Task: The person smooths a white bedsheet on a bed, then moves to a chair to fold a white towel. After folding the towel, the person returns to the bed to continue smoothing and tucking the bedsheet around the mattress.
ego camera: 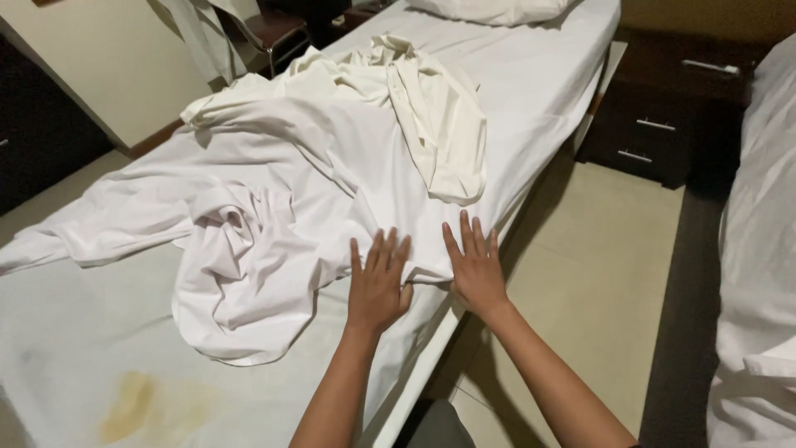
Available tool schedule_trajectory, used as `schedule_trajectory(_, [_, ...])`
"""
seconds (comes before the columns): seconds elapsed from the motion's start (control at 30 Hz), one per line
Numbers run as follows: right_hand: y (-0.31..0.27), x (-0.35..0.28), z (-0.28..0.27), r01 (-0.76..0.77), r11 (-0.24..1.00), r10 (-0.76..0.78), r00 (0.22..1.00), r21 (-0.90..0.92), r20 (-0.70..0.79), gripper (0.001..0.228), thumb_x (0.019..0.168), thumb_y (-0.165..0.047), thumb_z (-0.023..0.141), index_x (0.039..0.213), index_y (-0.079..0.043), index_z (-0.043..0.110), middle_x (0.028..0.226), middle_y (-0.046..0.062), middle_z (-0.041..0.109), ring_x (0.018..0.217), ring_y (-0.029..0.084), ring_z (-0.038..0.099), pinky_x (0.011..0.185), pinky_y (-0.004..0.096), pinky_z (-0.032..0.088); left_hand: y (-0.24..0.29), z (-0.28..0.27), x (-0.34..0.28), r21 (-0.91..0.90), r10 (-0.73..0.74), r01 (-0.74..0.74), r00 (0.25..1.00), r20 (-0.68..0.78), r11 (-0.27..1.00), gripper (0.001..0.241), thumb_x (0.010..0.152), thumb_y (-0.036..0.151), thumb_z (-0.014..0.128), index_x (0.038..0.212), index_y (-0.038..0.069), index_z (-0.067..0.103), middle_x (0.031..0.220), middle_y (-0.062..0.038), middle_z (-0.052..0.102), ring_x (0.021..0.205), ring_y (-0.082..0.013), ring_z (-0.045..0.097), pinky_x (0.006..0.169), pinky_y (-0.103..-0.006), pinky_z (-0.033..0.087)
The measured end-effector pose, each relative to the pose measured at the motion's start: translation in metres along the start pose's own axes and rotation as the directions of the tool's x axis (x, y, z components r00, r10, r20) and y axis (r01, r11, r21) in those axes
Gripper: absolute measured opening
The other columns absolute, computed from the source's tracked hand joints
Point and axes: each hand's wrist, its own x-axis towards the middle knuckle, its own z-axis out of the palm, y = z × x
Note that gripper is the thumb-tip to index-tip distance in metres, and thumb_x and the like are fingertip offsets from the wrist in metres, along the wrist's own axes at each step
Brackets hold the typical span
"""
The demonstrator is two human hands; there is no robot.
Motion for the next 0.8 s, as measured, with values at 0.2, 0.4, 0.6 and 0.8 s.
schedule_trajectory(0.2, [0.003,0.021,-0.019,0.176,0.975,-0.187,0.98,0.137,0.073,0.096,0.067,-0.009,0.069,0.156,-0.009,0.032,0.166,0.022,0.026,0.154,0.042,0.023,0.121,0.063,0.019,-0.017,-0.025,0.016,-0.226,0.043,-0.048,0.999,-0.029,0.973,0.068,0.073,0.034,0.06,0.139,0.019,0.063,0.156,-0.01,0.05,0.15,-0.032,0.037,0.125,-0.0633,0.009])
schedule_trajectory(0.4, [-0.001,0.062,0.003,0.125,0.94,-0.143,0.989,0.317,0.036,0.077,0.088,-0.034,0.059,0.158,-0.008,0.039,0.164,0.014,0.036,0.153,0.039,0.029,0.124,0.061,0.022,-0.065,0.023,0.047,-0.259,-0.333,0.303,0.94,-0.08,0.917,0.068,0.098,0.052,0.048,0.153,0.012,0.048,0.165,-0.013,0.039,0.158,-0.034,0.025,0.129,-0.0611,0.005])
schedule_trajectory(0.6, [-0.025,0.107,0.029,-0.041,0.993,0.026,0.991,0.108,0.13,0.104,0.091,-0.075,0.042,0.154,0.007,0.03,0.166,0.023,0.017,0.154,0.041,0.01,0.121,0.061,0.002,-0.083,0.057,0.07,0.162,-0.484,0.462,0.864,0.138,0.872,0.112,0.085,0.079,0.048,0.161,0.001,0.019,0.17,-0.017,0.016,0.156,-0.0384,0.002,0.118,-0.0667,-0.007])
schedule_trajectory(0.8, [-0.025,0.13,0.081,-0.141,0.99,0.143,0.982,-0.02,0.12,0.108,0.09,-0.074,0.04,0.152,0.014,0.029,0.168,0.029,0.007,0.154,0.046,0.002,0.117,0.066,-0.008,-0.103,0.096,0.073,0.192,-0.473,0.445,0.871,0.135,0.875,0.097,0.093,0.073,0.039,0.162,0.008,0.02,0.171,-0.016,0.013,0.156,-0.0437,0.0,0.116,-0.0745,-0.007])
